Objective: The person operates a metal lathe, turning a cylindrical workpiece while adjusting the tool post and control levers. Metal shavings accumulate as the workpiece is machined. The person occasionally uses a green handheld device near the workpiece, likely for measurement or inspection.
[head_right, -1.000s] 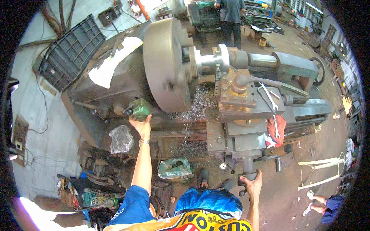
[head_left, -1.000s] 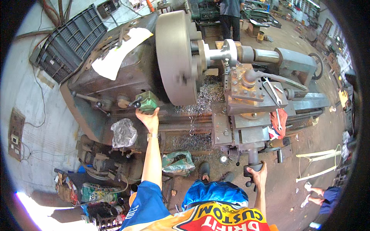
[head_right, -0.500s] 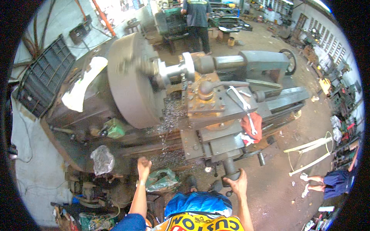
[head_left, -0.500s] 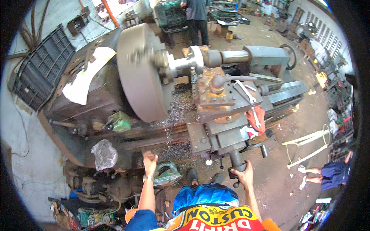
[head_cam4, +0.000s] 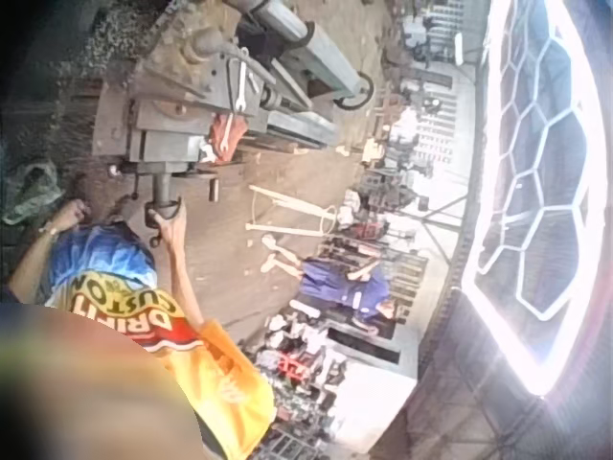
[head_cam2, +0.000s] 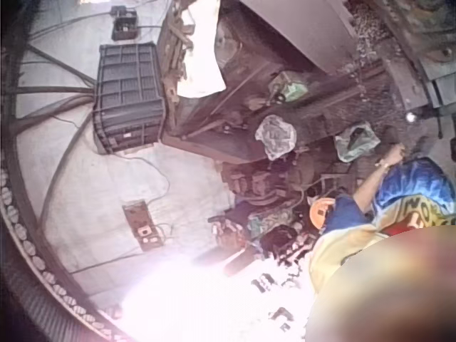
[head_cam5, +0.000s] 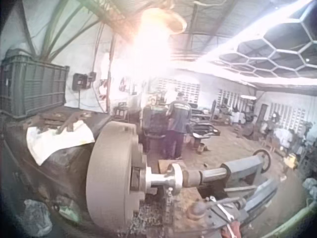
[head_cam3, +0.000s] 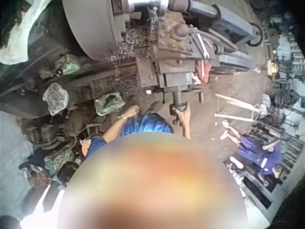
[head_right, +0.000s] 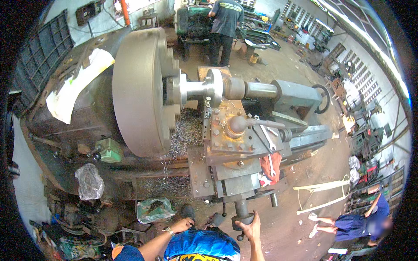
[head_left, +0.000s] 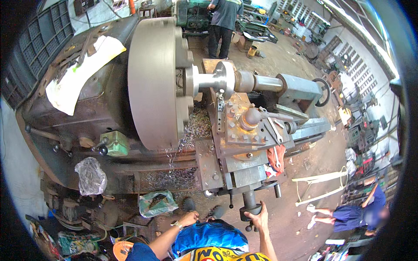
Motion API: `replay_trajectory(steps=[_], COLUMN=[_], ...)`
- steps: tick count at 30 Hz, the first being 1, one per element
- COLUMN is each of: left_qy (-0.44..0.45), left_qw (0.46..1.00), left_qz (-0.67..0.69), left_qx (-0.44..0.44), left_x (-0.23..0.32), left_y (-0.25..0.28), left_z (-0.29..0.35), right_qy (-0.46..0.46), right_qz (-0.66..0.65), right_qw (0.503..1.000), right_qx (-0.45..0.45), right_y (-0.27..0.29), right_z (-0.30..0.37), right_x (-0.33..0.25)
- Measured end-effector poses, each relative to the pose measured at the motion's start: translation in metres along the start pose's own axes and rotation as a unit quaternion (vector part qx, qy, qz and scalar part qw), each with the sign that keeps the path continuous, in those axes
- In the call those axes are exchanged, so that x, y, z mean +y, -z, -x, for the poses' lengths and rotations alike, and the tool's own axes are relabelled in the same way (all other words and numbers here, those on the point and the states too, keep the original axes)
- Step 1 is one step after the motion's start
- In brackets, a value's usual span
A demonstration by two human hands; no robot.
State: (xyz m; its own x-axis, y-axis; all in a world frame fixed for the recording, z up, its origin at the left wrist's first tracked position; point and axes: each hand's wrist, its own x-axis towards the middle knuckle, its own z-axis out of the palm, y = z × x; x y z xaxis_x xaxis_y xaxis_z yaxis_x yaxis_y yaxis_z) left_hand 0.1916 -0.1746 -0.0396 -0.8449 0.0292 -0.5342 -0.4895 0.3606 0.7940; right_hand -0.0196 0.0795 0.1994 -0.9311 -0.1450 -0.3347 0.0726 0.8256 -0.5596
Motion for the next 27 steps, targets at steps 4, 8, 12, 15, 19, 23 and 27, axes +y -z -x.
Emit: replay_trajectory(steps=[4, 8, 12, 15, 19, 23, 27], left_qy=[-0.002, -0.073, -0.107, -0.121, -0.111, -0.093, -0.066], left_qw=[0.992, 0.968, 0.952, 0.946, 0.917, 0.914, 0.901], left_qz=[0.089, 0.155, 0.187, 0.227, 0.324, 0.358, 0.398], left_qx=[-0.091, -0.183, -0.216, -0.197, -0.203, -0.164, -0.157], left_x=[0.043, 0.101, 0.151, 0.175, 0.184, 0.185, 0.193], left_y=[0.011, 0.013, 0.005, -0.006, -0.020, -0.032, -0.045], left_z=[-0.011, -0.019, -0.026, -0.034, -0.044, -0.048, -0.052], right_qy=[-0.008, -0.001, -0.020, -0.037, 0.001, 0.013, 0.022], right_qz=[0.012, -0.001, -0.003, -0.019, 0.009, 0.005, 0.004], right_qw=[1.000, 1.000, 1.000, 0.999, 1.000, 1.000, 1.000], right_qx=[-0.009, -0.017, -0.021, -0.028, -0.014, -0.012, -0.019], right_y=[-0.002, 0.000, 0.004, 0.004, 0.000, -0.003, 0.000], right_z=[-0.004, -0.005, -0.001, 0.000, -0.003, -0.006, -0.005], right_x=[0.003, -0.003, -0.018, -0.022, -0.012, 0.001, 0.003])
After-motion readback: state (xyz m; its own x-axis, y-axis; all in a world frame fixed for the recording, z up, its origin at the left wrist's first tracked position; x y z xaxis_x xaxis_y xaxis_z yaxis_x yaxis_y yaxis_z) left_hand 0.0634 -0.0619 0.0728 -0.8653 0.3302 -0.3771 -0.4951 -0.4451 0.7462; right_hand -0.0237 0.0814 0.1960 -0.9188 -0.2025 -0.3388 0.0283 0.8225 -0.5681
